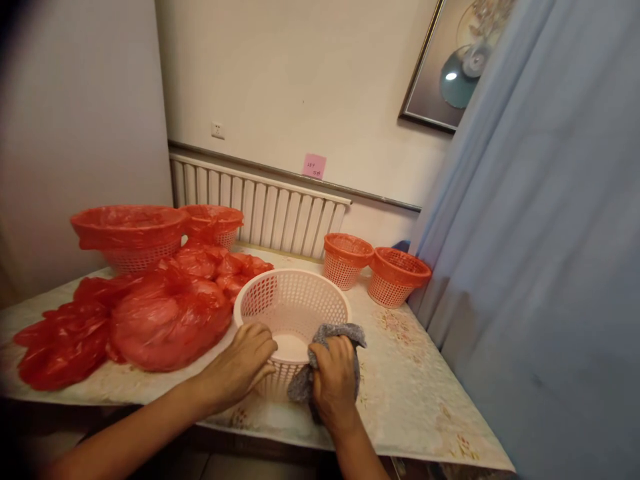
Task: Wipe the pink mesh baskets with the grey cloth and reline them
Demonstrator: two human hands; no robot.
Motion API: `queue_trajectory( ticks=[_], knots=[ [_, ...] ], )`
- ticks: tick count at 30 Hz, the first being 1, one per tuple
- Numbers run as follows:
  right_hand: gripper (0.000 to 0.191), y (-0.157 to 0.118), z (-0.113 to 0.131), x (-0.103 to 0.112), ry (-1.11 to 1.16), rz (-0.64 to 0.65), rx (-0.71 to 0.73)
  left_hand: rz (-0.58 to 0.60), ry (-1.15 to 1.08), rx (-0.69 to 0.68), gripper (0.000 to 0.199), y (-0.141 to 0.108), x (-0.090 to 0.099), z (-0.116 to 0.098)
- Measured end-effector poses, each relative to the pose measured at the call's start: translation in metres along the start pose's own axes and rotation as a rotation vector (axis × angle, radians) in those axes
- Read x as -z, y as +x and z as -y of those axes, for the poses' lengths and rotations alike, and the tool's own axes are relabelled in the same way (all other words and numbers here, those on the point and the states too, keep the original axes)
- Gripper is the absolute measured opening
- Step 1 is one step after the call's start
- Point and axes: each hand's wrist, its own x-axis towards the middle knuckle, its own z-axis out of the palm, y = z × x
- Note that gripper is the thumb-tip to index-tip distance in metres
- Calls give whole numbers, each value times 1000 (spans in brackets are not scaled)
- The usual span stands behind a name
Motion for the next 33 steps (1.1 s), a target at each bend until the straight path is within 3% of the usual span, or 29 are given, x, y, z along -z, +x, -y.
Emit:
queue_trajectory(
  ticks=[3,7,11,17,21,27,30,33],
  knots=[
    [27,6,38,-8,-49,-1,-64,-61,18,48,10,-1,-9,-11],
    [29,13,59,-10,-84,64,-43,-56,47,-9,20,-7,-10,6],
    [32,16,40,-3,-61,159,23,11,10,-85,17,-12,-2,33],
    [29,12,-17,8,51,127,70,64,-84,-92,15,-10,3,61],
    [26,8,-20,5,67,45,14,64,-88,-41,15,-4,6,47],
    [23,10,40,-9,-97,67,-101,-39,-12,47,16,-3,-5,2],
    [26,14,55,-10,-138,100,-78,-54,-4,11,21,-6,-10,7],
    [27,17,43,-6,-116,181,-13,-38,-36,-43,21,-6,-9,24]
  ],
)
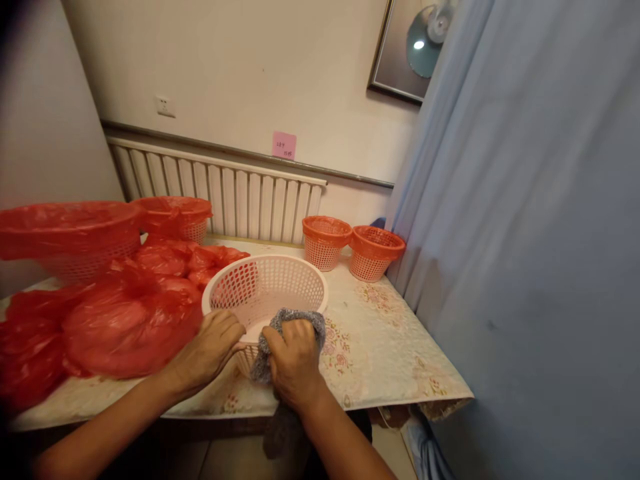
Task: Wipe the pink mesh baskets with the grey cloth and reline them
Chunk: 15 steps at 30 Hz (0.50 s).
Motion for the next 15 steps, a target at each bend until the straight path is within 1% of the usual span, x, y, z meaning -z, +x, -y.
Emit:
queue_trajectory(
  ticks=[2,6,8,9,10,12,14,15],
  knots=[
    [28,0,-21,2,38,17,35,12,-6,-23,24,1,3,11],
    [27,-4,-70,2,152,-37,88,71,-14,-67,26,6,9,29],
    [27,-7,-85,0,199,-70,83,104,-35,-81,24,7,12,33],
    [27,-8,-89,-1,212,-90,67,112,-45,-77,23,8,14,33],
    [26,-9,-89,-2,218,-113,47,113,-52,-62,22,7,16,31],
    [25,-9,-78,-4,211,-145,0,96,-56,-11,19,7,18,21],
    [23,-9,-57,-5,176,-150,-43,63,-47,37,15,6,16,5],
    [23,-8,-43,-5,150,-140,-58,46,-39,39,12,6,14,-4]
  ],
)
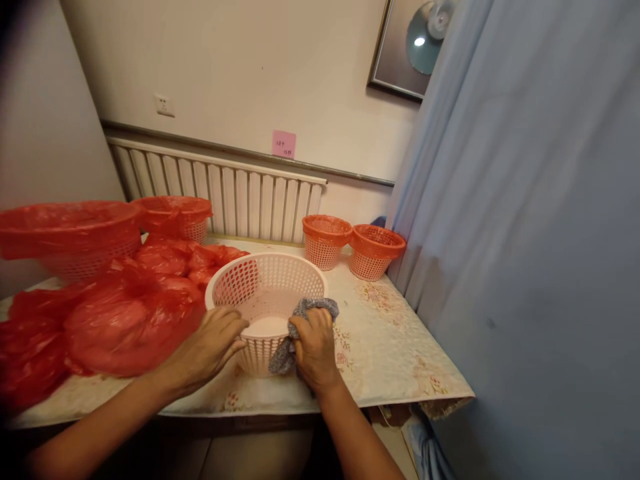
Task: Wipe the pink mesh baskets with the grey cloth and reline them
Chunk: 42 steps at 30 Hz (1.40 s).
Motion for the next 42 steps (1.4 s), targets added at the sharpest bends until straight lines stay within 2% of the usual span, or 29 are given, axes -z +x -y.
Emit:
queue_trajectory(
  ticks=[4,6,8,11,17,20,23,27,29,31,34,38,40,42],
  knots=[
    [25,2,51,-9,-122,20,-31,-30,84,-14,12,2,-13,-23],
    [26,4,63,-11,-171,33,-15,-38,117,-20,16,2,-16,-22],
    [27,5,62,-9,-190,74,34,-39,130,-40,19,1,-15,-15],
    [28,5,37,-2,-152,124,107,-18,135,-86,19,-3,-10,1],
    [29,1,-38,10,8,61,158,39,18,-135,17,-1,-3,35],
    [29,-2,-49,8,39,18,97,44,-10,-108,13,2,0,35],
    [28,-3,-29,2,32,-11,40,35,17,-59,12,3,0,13],
    [26,-1,21,-4,-32,36,12,-16,52,18,14,2,-9,-23],
    [26,2,40,-5,-86,71,23,-47,73,29,18,1,-13,-30],
    [27,4,46,-2,-122,119,63,-62,85,29,21,0,-16,-27],
    [30,8,29,4,-109,185,152,-36,80,-8,19,-4,-14,-10],
    [27,11,-18,11,-16,145,217,7,26,-90,14,-7,-8,17],
    [26,11,-35,12,17,125,206,16,7,-100,13,-4,-5,22],
    [26,8,-39,10,28,89,162,16,12,-87,13,0,-3,19]
  ],
)
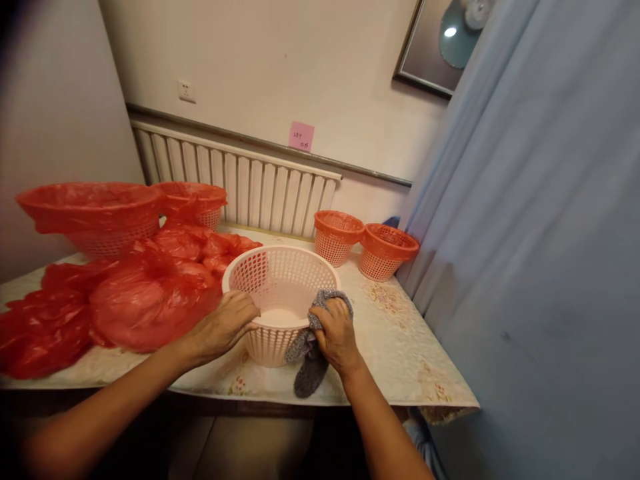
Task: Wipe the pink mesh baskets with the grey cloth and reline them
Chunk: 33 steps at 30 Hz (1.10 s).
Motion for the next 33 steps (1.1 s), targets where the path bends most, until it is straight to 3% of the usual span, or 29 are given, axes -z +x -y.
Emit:
queue_trajectory(
  ticks=[2,6,10,13,19,22,25,33],
  knots=[
    [24,-1,10,-4,-14,-42,-54,-8,24,27,14,5,0,-11],
    [22,4,56,-16,-119,-34,-153,-49,81,97,14,12,-6,-39],
    [23,13,87,-21,-204,23,-150,-74,90,93,21,9,-11,-41],
    [26,13,78,-17,-201,85,-75,-75,76,66,23,3,-9,-27],
    [28,-4,3,-5,-75,-13,-5,-41,52,5,19,2,-5,-7],
    [29,-10,-20,-3,-14,-34,-42,-38,56,7,19,7,-3,-6],
    [28,-10,-12,-5,-13,-58,-106,-52,75,29,19,10,-2,-14],
    [25,4,66,-12,-105,-15,-101,-81,161,99,16,14,-13,-48]
  ],
)
